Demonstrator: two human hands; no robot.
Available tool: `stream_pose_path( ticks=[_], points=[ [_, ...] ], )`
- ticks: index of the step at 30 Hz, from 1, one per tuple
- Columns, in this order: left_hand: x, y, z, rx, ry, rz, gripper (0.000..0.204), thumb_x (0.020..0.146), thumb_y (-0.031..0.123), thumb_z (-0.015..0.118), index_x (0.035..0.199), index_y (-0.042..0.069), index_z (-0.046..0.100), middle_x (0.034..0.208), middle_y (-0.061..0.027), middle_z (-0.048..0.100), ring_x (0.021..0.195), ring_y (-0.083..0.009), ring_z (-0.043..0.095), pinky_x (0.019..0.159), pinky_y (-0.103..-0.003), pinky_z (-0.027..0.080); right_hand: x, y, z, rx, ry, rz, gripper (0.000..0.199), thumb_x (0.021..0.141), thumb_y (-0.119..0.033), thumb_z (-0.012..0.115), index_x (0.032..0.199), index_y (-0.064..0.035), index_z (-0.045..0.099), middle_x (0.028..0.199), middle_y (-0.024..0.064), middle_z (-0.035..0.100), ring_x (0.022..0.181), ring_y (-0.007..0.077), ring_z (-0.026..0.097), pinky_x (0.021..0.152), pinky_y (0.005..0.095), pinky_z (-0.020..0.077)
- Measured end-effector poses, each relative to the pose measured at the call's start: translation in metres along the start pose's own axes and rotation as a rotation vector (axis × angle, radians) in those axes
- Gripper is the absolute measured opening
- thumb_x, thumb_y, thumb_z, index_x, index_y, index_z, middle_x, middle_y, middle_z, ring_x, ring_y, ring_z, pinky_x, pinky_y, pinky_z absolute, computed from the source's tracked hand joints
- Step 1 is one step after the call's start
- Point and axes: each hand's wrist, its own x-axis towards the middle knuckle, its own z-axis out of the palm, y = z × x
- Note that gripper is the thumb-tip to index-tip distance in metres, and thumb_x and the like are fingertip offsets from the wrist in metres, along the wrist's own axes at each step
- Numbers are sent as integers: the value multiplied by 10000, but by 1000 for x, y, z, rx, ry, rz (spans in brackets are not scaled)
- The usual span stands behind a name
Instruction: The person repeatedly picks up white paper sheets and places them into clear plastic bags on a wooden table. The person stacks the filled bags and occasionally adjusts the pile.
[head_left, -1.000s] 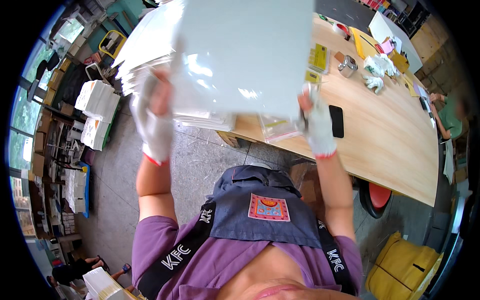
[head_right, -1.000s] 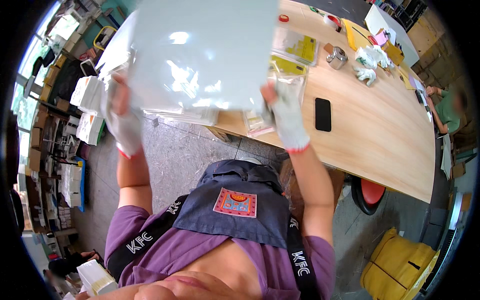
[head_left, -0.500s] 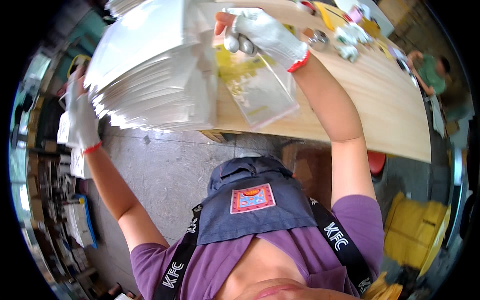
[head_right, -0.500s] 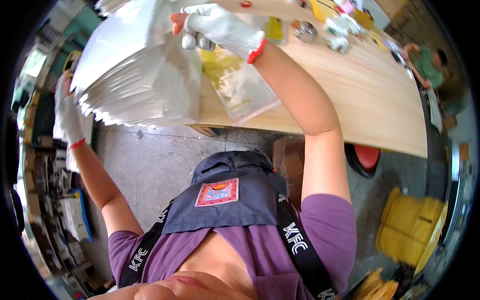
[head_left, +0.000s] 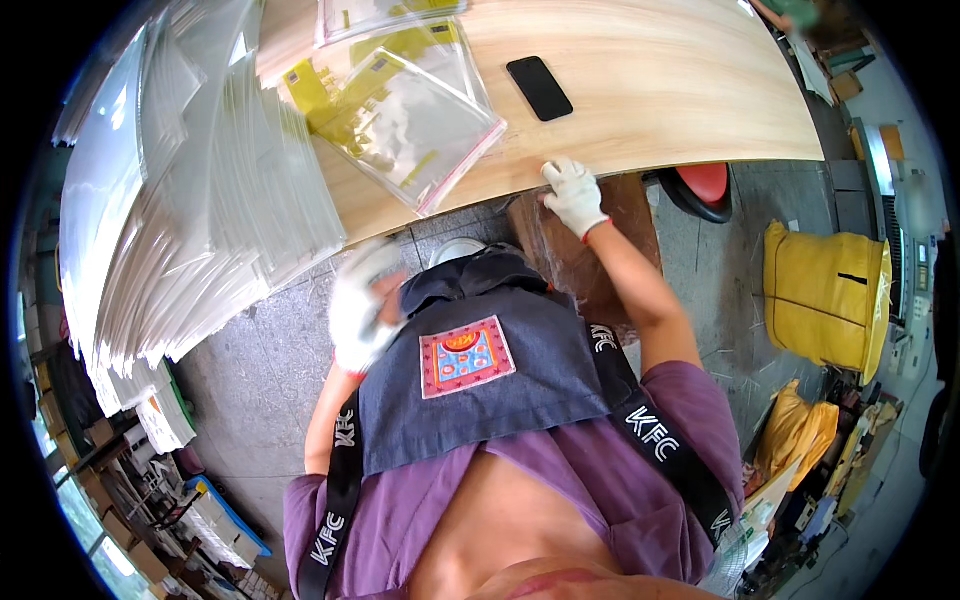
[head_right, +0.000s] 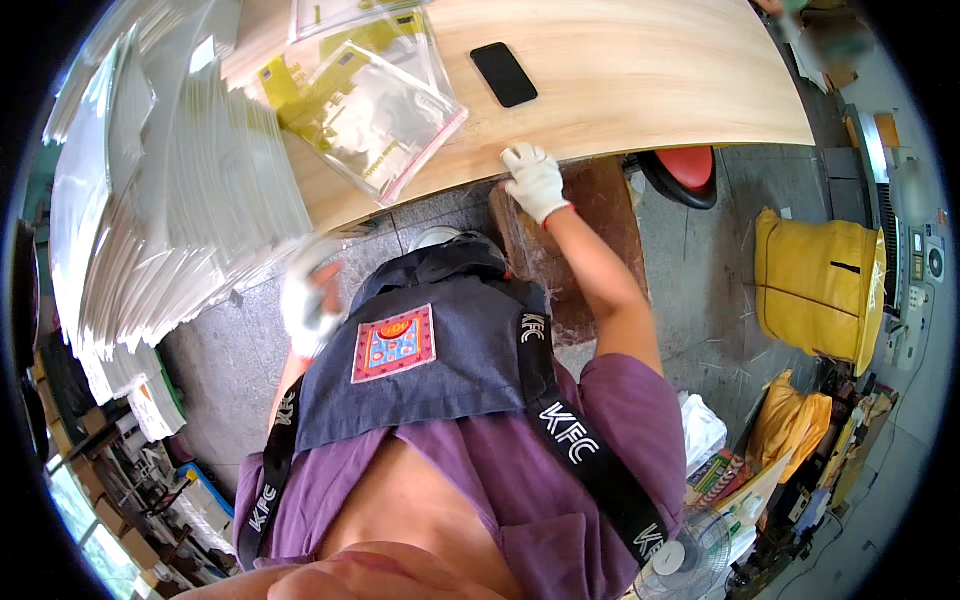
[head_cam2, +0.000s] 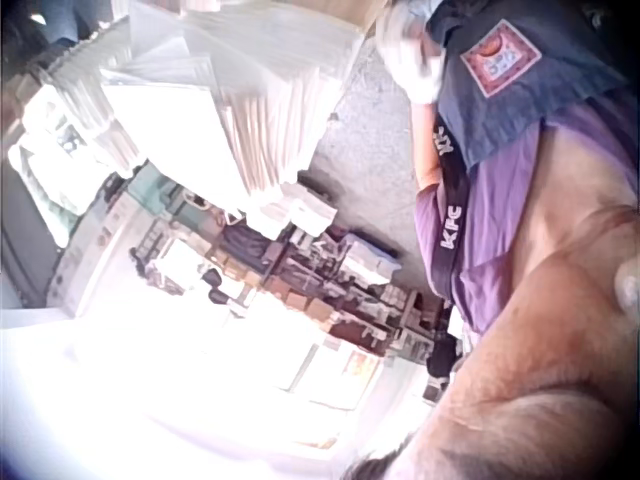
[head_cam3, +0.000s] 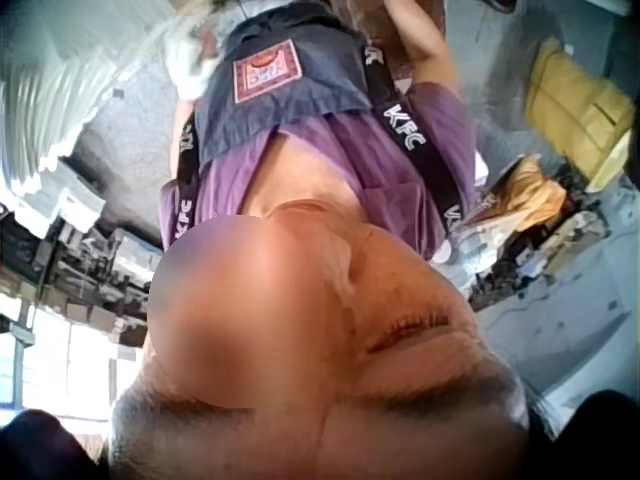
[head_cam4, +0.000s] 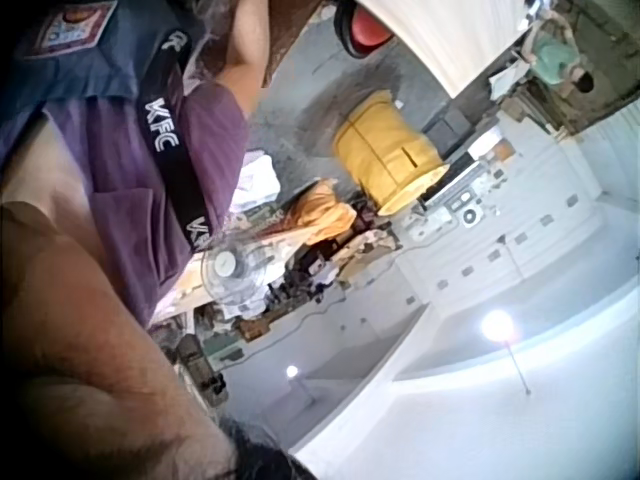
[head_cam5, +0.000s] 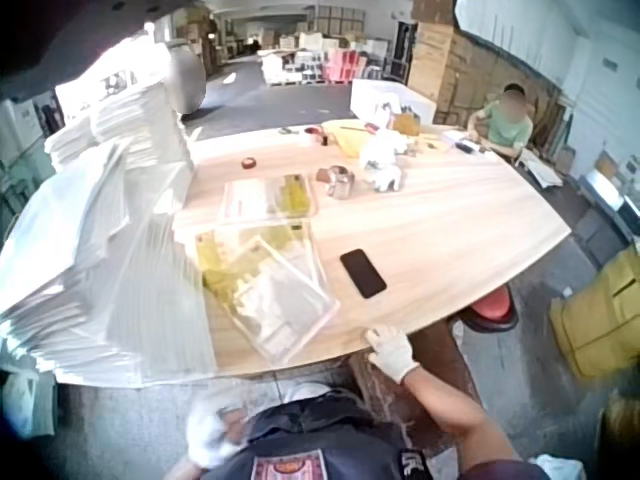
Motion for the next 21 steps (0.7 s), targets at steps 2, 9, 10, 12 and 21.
stream_pose_path(
  ticks=[2,9,10,12,21],
  points=[
    [16,-12,32,-53,-143,-68,285,733,58,595,1017,34,612,1121,-134,578,1080,-319,530,909,-399,420,-34,8,31,162,-88,135,226,764,-270,595,918,-122,523,872,149,577,834,339,572,700,443,450],
    [64,-116,129,-54,-82,-332,356,778,129,614,1124,72,555,1126,-126,571,1019,-306,539,859,-372,440,-162,68,34,48,-697,612,221,813,-206,554,996,-85,577,958,190,619,897,375,589,738,430,472],
    [71,-128,140,-77,-87,-421,365,784,143,615,1135,73,543,1124,-124,572,1014,-304,540,861,-374,438,-196,75,25,30,-918,514,354,814,-269,556,1135,-119,565,1043,186,616,986,329,592,791,412,483],
    [89,-136,148,-88,-81,-571,376,794,184,616,1144,77,530,1129,-117,569,1018,-302,533,869,-379,434,-176,50,-28,-295,-1265,530,494,754,-306,621,1221,-172,530,1179,153,566,1101,286,545,893,378,454],
    [172,-219,209,361,-151,-656,442,750,311,637,1137,121,539,1193,-94,501,1108,-302,467,891,-399,431,-108,97,-79,-175,-619,630,431,700,-207,636,1108,-102,545,1087,151,608,956,333,595,818,407,476]
  ],
)
